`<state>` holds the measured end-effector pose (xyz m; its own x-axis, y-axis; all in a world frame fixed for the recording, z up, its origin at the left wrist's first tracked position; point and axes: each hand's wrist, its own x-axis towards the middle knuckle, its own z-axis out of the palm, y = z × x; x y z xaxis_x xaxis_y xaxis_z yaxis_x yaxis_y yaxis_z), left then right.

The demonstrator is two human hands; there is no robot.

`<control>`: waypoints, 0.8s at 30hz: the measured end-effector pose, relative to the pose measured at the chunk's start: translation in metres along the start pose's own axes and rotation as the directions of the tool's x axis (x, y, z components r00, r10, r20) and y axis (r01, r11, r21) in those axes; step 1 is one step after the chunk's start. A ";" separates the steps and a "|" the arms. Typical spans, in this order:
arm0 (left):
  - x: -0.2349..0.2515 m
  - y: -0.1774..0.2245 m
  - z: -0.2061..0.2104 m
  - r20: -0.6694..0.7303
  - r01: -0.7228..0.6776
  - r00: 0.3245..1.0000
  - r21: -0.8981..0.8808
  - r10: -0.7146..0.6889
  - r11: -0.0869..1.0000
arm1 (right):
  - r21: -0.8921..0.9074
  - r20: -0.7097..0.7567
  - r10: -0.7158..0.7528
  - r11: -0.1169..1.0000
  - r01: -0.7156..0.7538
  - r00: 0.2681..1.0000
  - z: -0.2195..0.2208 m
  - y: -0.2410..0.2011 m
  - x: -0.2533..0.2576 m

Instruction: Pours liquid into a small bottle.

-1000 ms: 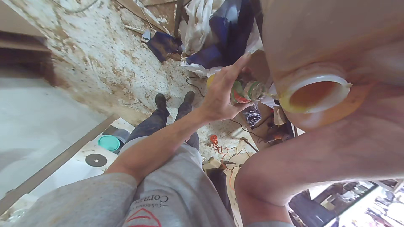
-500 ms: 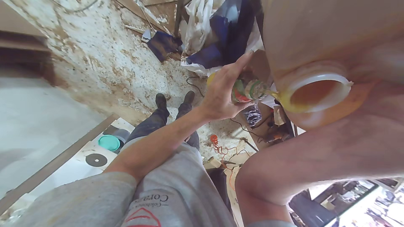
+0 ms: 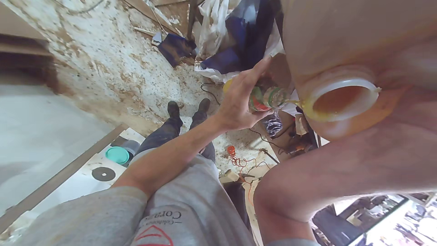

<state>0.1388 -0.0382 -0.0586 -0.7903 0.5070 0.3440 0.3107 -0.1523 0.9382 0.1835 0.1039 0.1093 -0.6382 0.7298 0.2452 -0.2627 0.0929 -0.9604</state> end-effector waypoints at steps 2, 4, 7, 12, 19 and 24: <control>-0.001 0.001 0.000 0.005 0.005 1.000 0.004 -0.005 1.000 | -0.011 0.015 -0.014 1.000 0.014 1.000 -0.003 0.000 0.001; -0.001 0.001 0.000 0.006 0.002 1.000 0.006 -0.002 1.000 | 0.011 0.024 0.006 1.000 -0.006 1.000 0.003 -0.002 0.001; -0.002 0.001 0.001 0.007 0.002 1.000 0.004 -0.002 1.000 | 0.029 0.004 0.024 0.999 -0.024 1.000 0.012 -0.005 0.003; -0.002 0.000 0.000 0.012 -0.002 1.000 0.004 0.002 1.000 | 0.023 0.031 0.038 0.999 -0.039 0.999 0.002 -0.004 0.012; -0.002 0.000 -0.001 0.017 0.007 1.000 0.002 -0.007 1.000 | 0.042 0.033 0.055 0.998 -0.057 0.998 0.003 -0.004 0.012; -0.002 0.000 -0.001 0.014 -0.005 1.000 0.004 0.005 1.000 | 0.008 0.019 0.016 1.000 -0.016 1.000 0.014 -0.006 0.007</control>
<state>0.1400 -0.0403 -0.0597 -0.7812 0.5184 0.3478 0.3167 -0.1511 0.9364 0.1705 0.0992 0.1182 -0.6562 0.7179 0.2323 -0.2582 0.0756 -0.9631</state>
